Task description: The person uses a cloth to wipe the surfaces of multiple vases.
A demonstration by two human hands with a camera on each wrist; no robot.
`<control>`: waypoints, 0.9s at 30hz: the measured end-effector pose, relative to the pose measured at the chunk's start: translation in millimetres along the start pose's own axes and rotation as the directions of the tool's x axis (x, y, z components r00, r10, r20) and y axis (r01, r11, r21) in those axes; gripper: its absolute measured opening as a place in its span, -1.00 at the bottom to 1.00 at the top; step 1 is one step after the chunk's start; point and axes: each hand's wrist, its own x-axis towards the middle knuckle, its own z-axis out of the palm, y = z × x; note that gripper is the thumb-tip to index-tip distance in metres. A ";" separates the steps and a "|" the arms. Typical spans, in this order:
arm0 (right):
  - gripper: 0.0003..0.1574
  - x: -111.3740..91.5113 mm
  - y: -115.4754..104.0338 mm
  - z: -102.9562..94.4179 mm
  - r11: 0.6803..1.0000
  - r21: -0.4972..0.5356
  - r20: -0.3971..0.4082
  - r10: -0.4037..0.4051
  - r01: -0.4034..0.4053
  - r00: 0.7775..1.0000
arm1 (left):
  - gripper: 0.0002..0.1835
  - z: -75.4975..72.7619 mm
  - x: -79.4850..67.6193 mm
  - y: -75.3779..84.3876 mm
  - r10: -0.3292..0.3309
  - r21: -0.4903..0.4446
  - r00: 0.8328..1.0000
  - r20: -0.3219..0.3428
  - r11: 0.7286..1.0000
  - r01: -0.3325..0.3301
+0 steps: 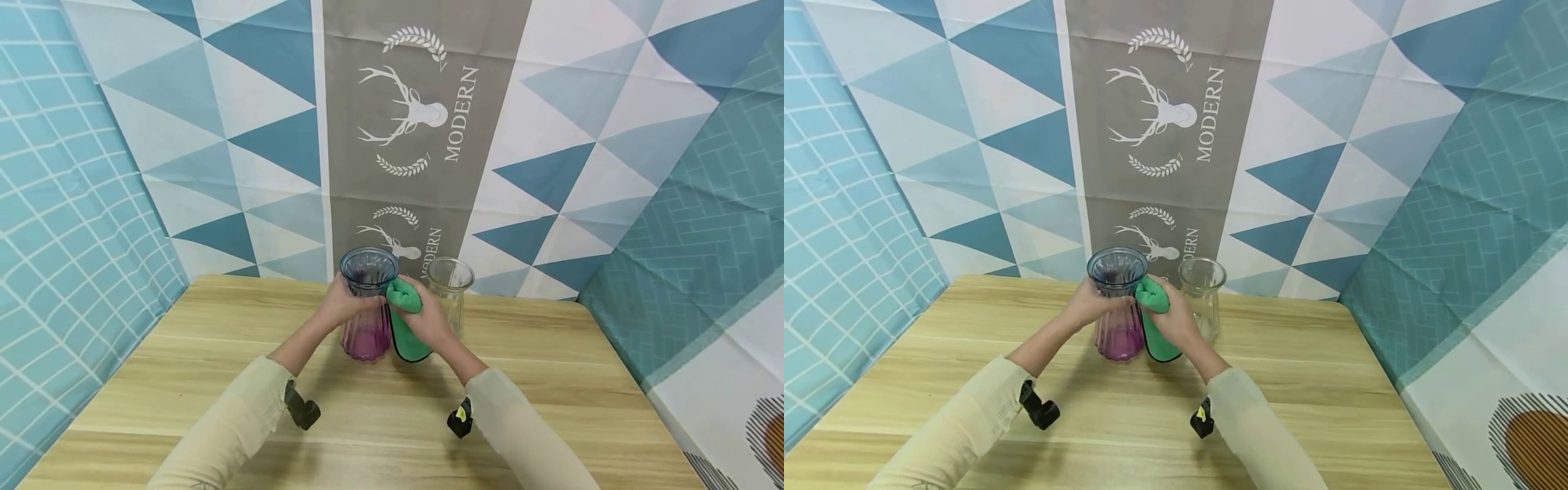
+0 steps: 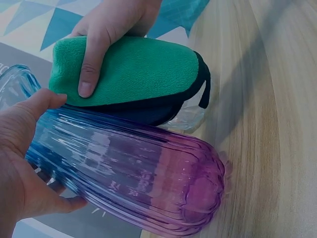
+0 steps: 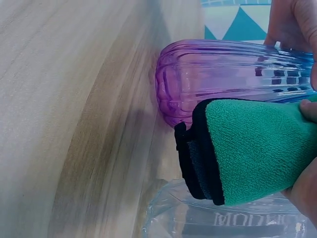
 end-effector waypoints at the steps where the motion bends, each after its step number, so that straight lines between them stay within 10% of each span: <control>1: -0.25 -0.1 -0.3 0.0 1.000 0.002 0.000 0.008 -0.008 1.000 | -0.13 -0.2 -0.1 -0.3 -0.008 0.004 1.000 0.002 1.000 0.008; 27: -0.31 -8.8 24.9 5.8 0.992 -0.125 0.146 -0.001 0.020 0.989 | -0.13 -2.7 -1.3 1.6 -0.071 0.057 0.997 0.019 0.996 0.070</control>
